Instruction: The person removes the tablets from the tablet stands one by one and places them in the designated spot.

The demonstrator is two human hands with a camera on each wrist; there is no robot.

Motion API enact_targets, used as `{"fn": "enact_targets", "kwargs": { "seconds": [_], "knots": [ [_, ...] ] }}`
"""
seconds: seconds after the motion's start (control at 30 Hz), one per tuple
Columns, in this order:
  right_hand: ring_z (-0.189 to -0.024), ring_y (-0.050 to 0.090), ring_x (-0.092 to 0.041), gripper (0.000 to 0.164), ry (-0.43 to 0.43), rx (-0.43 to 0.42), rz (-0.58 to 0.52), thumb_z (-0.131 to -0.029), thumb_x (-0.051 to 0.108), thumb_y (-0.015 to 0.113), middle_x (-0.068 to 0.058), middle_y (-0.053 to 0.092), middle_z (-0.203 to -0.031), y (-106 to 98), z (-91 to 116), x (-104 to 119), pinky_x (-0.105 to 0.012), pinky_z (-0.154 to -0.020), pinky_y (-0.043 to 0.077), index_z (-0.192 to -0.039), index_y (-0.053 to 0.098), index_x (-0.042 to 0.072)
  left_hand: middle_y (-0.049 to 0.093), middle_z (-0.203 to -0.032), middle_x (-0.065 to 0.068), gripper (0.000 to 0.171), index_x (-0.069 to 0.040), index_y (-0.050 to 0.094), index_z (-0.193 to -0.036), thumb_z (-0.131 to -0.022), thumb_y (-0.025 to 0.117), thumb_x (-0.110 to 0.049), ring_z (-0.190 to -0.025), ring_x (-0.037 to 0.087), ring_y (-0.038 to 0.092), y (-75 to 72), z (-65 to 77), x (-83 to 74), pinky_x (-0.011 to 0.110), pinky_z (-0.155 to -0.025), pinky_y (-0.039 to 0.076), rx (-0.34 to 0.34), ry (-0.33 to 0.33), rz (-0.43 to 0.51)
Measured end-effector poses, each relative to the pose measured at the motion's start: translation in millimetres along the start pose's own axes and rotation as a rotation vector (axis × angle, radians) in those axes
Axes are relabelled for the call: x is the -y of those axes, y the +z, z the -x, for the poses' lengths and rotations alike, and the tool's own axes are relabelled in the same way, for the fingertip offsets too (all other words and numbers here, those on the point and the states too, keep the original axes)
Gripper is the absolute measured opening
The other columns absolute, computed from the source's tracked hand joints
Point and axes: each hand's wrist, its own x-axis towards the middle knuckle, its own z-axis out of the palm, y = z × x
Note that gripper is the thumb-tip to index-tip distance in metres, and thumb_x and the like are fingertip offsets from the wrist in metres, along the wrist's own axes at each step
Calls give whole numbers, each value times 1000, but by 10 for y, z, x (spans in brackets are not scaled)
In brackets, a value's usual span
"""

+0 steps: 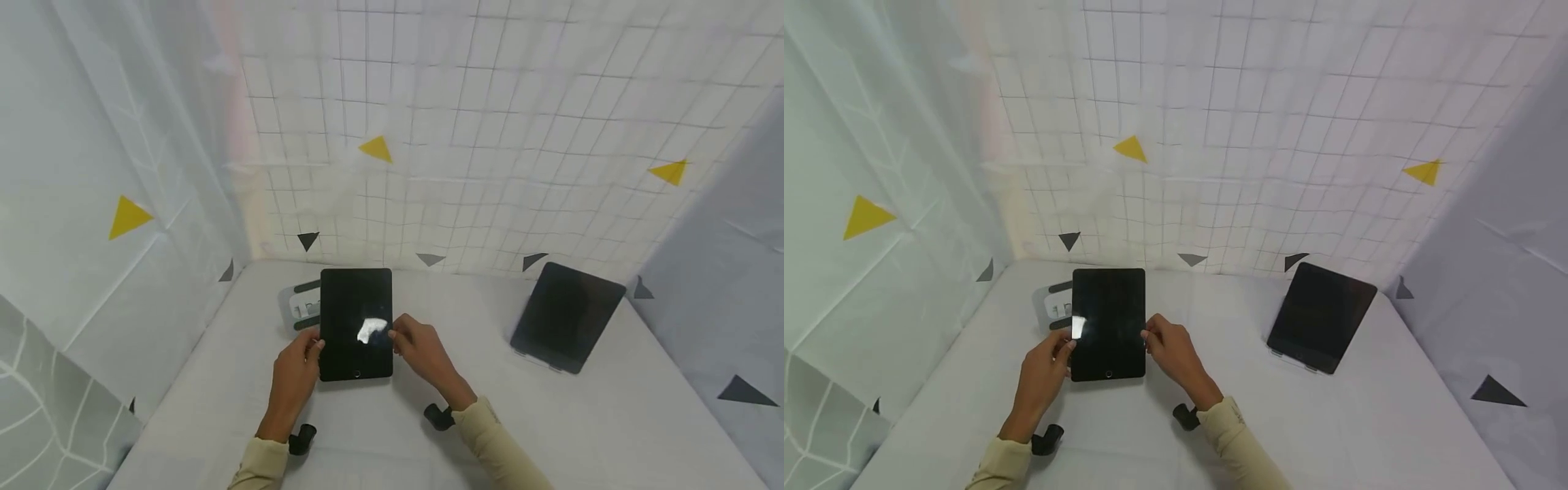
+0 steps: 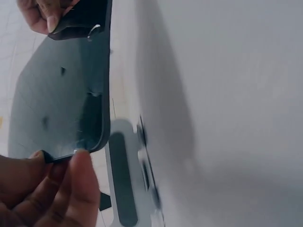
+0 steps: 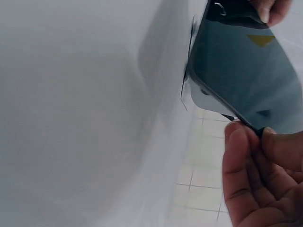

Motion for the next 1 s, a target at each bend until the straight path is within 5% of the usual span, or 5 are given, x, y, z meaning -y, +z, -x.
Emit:
{"fn": "enact_targets", "kwargs": {
  "seconds": [0.57,1.0],
  "knots": [
    [-59,57,-10,9,153,108,-20,-99,17,61,7,60,-64,-33,462,-2,-30,-53,46,-92,60,12,60,-79,-3,14,-4,65,-104,-97,63,-16,-65,12,51,127,275,49,31,-59,44,192,-65,-39],
    [-60,52,-7,6,172,149,53,-94,12,64,9,58,-69,-25,623,-79,-26,-53,44,-88,62,10,55,-71,-6,6,-8,64,-93,-95,65,-14,-59,10,47,160,330,37,30,-54,41,287,8,-93]
  ]
}}
